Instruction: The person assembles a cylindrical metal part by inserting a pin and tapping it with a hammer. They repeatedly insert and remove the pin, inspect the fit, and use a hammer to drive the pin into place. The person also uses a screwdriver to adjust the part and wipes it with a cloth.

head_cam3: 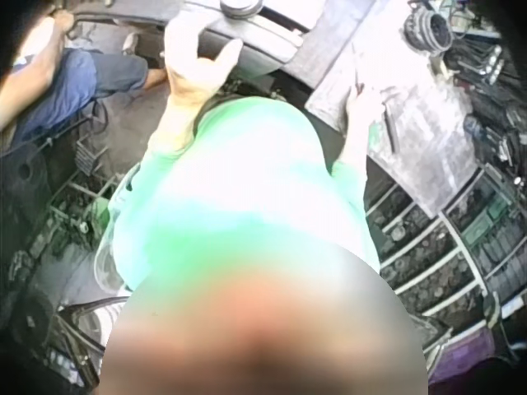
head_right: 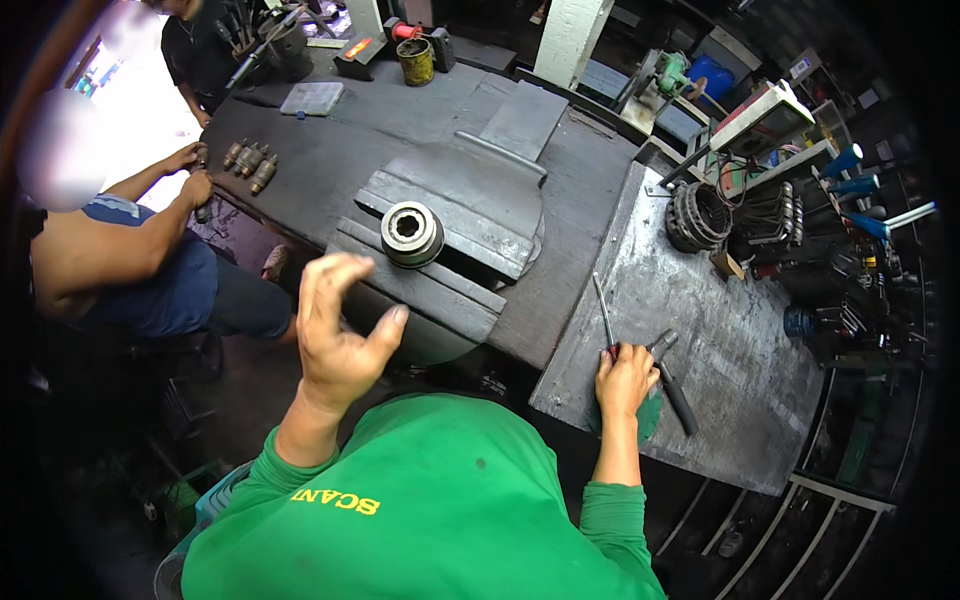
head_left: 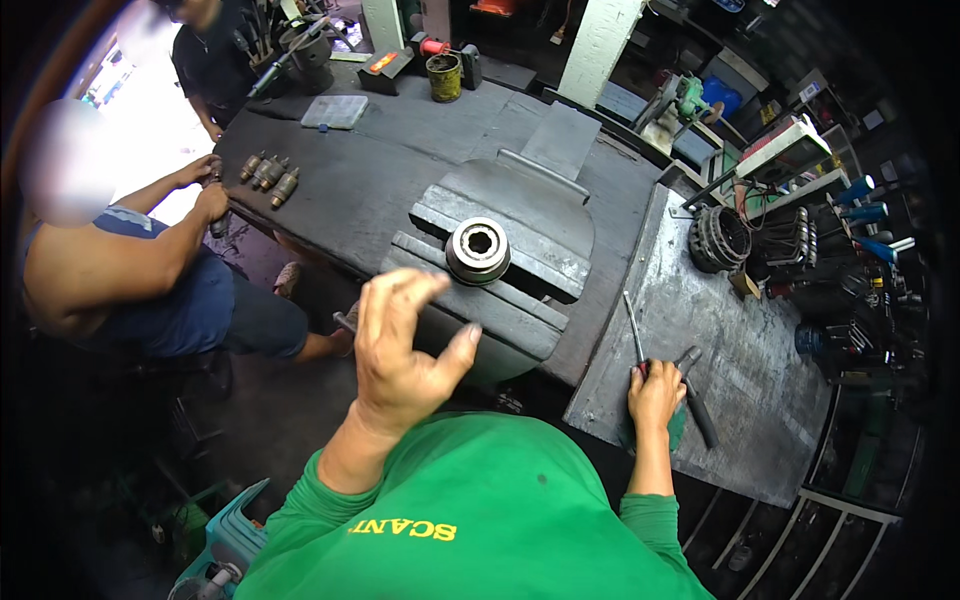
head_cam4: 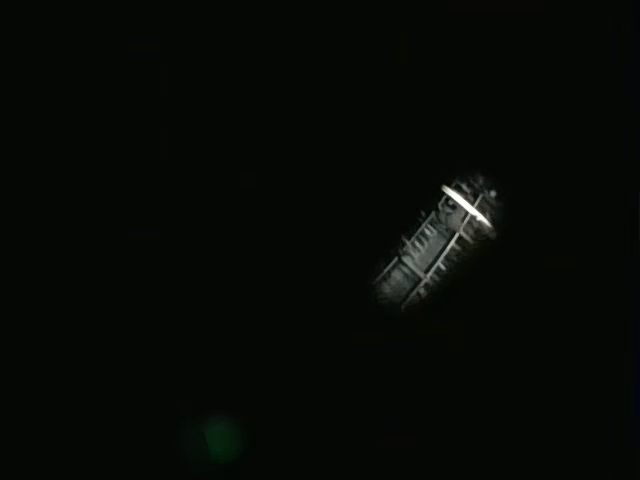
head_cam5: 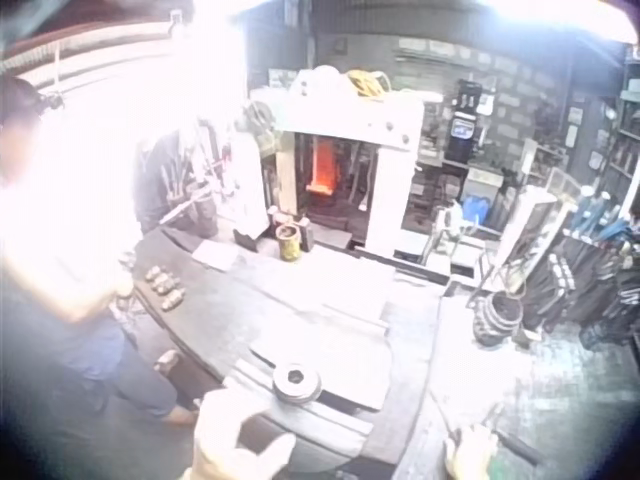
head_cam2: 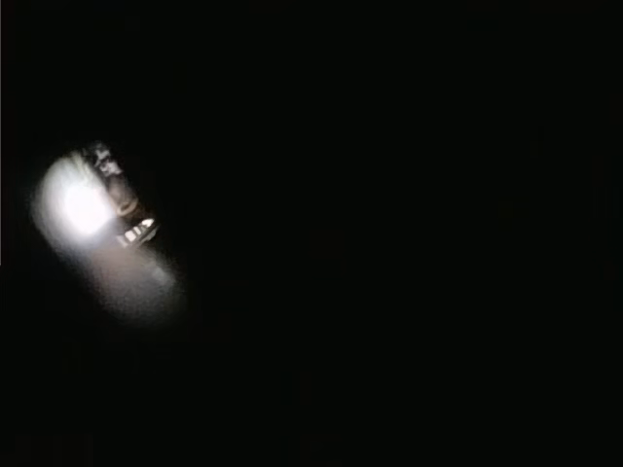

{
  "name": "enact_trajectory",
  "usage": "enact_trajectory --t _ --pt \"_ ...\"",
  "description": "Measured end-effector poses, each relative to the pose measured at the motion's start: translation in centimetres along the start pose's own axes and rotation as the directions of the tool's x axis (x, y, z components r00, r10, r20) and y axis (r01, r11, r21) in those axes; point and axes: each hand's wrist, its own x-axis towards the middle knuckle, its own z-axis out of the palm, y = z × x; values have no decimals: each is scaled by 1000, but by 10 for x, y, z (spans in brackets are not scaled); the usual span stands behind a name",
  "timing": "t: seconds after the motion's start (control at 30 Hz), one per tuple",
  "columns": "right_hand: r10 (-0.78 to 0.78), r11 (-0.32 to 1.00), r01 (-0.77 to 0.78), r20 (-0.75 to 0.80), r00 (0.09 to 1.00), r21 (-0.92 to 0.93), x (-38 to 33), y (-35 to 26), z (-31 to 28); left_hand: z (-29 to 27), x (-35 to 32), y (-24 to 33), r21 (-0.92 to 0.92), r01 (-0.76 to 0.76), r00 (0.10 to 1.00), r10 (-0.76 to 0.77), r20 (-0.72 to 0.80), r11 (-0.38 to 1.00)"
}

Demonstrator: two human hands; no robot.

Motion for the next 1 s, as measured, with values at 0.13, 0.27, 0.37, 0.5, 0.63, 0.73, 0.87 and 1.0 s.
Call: enact_trajectory --t 0.13,0.27,0.37,0.5,0.63,0.73,0.87,1.0 --pt "19 997 -25 -78 997 -74 6 -11 -5 18 17 -18 14 16 1000 -16 0 1000" --pt "63 998 -60 -137 989 28 1 -18 -2 33 27 -24 -10 49 998 -48 44 999" --pt "112 994 -108 -145 983 33 -6 -16 3 39 29 -28 -45 52 998 -51 22 998" --pt "149 984 -132 -151 977 118 -16 -10 9 42 30 -27 -119 118 993 -115 35 986" --pt "147 981 -128 -126 981 148 -11 -4 4 43 30 -26 -51 124 991 -121 59 991" --pt "120 988 -106 -127 985 112 -4 -6 1 45 32 -26 -21 131 989 -130 65 991" --pt "54 991 -43 -81 995 129 8 -11 -6 45 33 -24 0 166 981 -165 98 986" --pt "1 980 3 -19 1000 201 27 -21 -12 45 33 -24 -4 190 970 -187 157 982"
